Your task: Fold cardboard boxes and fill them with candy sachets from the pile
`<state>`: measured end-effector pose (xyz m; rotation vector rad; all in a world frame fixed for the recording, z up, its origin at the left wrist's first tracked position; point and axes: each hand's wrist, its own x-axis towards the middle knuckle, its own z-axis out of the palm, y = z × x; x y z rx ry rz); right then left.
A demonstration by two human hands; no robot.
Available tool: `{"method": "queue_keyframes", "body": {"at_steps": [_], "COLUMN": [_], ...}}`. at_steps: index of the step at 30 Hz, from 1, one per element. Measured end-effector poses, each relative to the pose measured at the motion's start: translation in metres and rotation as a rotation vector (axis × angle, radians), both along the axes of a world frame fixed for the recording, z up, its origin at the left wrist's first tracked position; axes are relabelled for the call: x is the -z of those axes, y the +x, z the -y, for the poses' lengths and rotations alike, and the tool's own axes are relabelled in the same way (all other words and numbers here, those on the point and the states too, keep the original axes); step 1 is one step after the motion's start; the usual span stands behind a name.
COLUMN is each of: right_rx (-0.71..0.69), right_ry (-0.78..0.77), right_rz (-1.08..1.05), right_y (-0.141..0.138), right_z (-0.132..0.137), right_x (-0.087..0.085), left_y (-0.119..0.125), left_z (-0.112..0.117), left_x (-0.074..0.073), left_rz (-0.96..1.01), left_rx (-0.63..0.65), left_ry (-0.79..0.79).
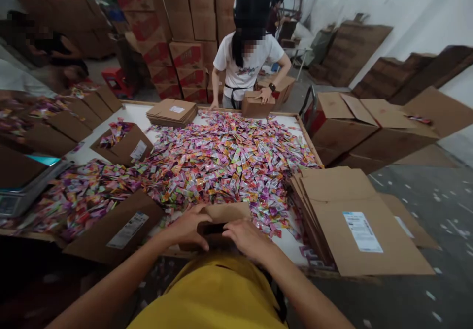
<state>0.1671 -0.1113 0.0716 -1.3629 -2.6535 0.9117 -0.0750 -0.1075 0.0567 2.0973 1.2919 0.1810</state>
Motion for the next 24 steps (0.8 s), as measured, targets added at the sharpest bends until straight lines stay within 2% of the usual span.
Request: {"method": "queue_keyframes", "body": {"at_steps": [2,3,6,8,13,15,18,20,21,23,24], "right_rx": [0.051,0.095,0.158,0.146,0.159,0.179,0.248,0.374,0.494,0.834,1.004], "right_ry": [-0.035,-0.001,0.228,0.294,0.237,0.222,0.069,-0.101,-0.16,-0.186,-0.162], "right_rz": [0.103,0.164,0.193,0.119,0.116,0.081,-0.185,-0.436,-0.538,-0.601,-0.569], "right_y": [-0.006,-0.009,-0.015,-0.016,-0.02,-0.022,-0.015,0.001,0.014,0.047,0.065], "right_z": [0.011,0.015,0.019,0.015,0.011,0.013,0.003,-0.017,-0.03,-0.056,-0.067], "right_x": [0.004,0.006,0.016,0.027,0.062,0.068,0.067,0.064,0.063,0.065,0.069], "left_y": [0.0,0.001,0.012,0.025,0.049,0.048,0.043,0.042,0.041,0.034,0.027], "left_z": [-0.004,-0.004,-0.001,0.007,0.026,0.028,0.026,0.021,0.018,0.013,0.011], "left_x": [0.006,0.01,0.024,0.033,0.046,0.047,0.043,0.037,0.033,0.024,0.02], "left_rz": [0.014,0.012,-0.039,-0.069,-0.168,-0.157,-0.093,-0.119,-0.145,-0.176,-0.172], "left_rx": [0.002,-0.014,-0.085,-0.117,-0.162,-0.139,0.003,0.098,0.129,0.136,0.082], "left_ry": [0.003,0.021,0.153,0.237,0.357,0.308,0.137,0.064,0.045,0.014,0.005]}}
